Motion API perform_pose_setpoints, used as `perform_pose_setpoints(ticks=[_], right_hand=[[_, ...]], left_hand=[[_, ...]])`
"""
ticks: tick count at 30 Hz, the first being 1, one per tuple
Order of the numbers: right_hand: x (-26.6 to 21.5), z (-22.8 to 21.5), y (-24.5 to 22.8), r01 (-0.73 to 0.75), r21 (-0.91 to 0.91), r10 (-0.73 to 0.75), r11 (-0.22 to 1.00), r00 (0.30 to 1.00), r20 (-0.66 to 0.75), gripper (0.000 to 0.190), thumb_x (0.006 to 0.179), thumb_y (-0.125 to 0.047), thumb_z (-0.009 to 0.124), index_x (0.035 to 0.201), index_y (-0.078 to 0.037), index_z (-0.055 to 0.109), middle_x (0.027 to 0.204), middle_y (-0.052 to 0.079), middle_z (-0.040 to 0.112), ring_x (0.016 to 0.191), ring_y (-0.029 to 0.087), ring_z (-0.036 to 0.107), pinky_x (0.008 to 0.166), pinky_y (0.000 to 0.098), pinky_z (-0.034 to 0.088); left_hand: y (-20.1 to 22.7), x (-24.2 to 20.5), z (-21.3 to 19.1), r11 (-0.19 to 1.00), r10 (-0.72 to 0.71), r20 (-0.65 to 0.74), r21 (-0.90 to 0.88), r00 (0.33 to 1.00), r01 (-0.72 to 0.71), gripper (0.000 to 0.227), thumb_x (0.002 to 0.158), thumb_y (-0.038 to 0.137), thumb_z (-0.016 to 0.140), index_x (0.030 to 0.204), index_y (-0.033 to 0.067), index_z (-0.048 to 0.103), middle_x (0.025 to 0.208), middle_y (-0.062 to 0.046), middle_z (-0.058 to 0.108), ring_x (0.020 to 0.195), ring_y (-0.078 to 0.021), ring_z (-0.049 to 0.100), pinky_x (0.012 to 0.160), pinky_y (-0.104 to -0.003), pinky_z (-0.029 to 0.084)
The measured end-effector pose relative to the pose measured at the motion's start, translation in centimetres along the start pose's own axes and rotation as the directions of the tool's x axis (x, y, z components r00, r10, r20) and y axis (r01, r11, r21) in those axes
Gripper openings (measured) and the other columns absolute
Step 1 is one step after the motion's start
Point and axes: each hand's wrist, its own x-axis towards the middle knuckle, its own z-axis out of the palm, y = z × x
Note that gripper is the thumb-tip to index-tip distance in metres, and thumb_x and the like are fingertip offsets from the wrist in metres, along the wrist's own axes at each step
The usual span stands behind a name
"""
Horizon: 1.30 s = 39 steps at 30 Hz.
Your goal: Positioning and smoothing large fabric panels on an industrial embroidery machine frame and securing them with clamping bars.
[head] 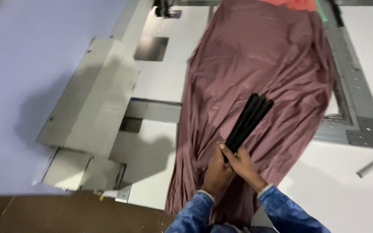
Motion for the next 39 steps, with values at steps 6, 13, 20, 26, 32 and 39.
perform_pose_setpoints(ticks=[6,13,20,26,32,39], right_hand=[[1.8,5.9,-3.4,0.154,0.022,-0.151,0.988,0.908,0.39,0.023,0.099,-0.028,0.074,0.09,-0.006,0.072,0.077,0.006,0.069,0.071,0.015,0.06,0.063,0.0296,0.052],[4.0,13.7,-7.2,0.289,-0.066,-0.167,0.955,0.709,0.685,0.045,0.102,-0.041,0.067,0.118,0.0,0.058,0.103,0.019,0.066,0.099,0.027,0.063,0.084,0.0428,0.049],[2.1,15.3,-8.7,0.324,-0.247,-0.019,0.913,0.639,0.769,0.063,0.09,-0.057,0.058,0.134,-0.011,0.058,0.133,0.007,0.067,0.118,0.02,0.065,0.099,0.032,0.05],[5.0,14.0,1.7,0.608,-0.577,-0.107,0.545,0.733,0.672,0.056,0.095,-0.052,0.06,0.136,-0.015,0.058,0.139,0.01,0.06,0.131,0.036,0.053,0.103,0.0593,0.039],[1.4,11.2,10.2,0.757,-0.619,-0.388,0.208,0.645,0.659,0.071,0.099,-0.058,0.045,0.152,-0.012,0.045,0.164,0.007,0.038,0.149,0.028,0.036,0.119,0.0541,0.026],[0.7,10.8,9.7,0.719,-0.623,-0.345,0.308,0.695,0.631,0.069,0.1,-0.057,0.043,0.155,-0.014,0.042,0.165,0.005,0.036,0.151,0.028,0.031,0.122,0.0503,0.02]], left_hand=[[-6.3,-1.0,-5.9,0.956,-0.224,-0.182,0.148,0.957,0.252,0.043,0.094,0.043,0.057,0.114,0.0051,0.051,0.092,-0.025,0.066,0.087,-0.0495,0.066,0.069,-0.063,0.05],[-8.6,0.0,-19.6,0.272,0.339,-0.514,0.855,0.788,0.441,0.05,0.081,0.046,0.074,0.118,0.0149,0.061,0.071,0.0,0.058,0.058,-0.0203,0.066,0.049,-0.035,0.055],[-5.4,3.5,-36.2,0.335,0.224,-0.651,0.75,0.725,0.57,0.059,0.102,0.053,0.069,0.127,0.002,0.054,0.085,-0.015,0.066,0.055,-0.0215,0.061,0.033,-0.037,0.05],[-5.2,6.4,-42.1,0.151,0.036,-0.662,0.744,0.748,0.651,0.085,0.102,0.074,0.059,0.144,0.0015,0.044,0.111,-0.017,0.068,0.083,-0.0354,0.07,0.061,-0.048,0.056],[-6.4,5.8,-43.2,0.051,0.099,-0.618,0.786,0.78,0.616,0.078,0.103,0.078,0.05,0.143,0.0101,0.049,0.114,-0.019,0.062,0.084,-0.0354,0.067,0.059,-0.043,0.055],[-8.3,6.0,-41.2,-0.199,0.173,-0.605,0.752,0.777,0.629,0.061,0.105,0.063,0.046,0.142,0.0143,0.05,0.128,-0.024,0.054,0.109,-0.0404,0.051,0.091,-0.053,0.039]])
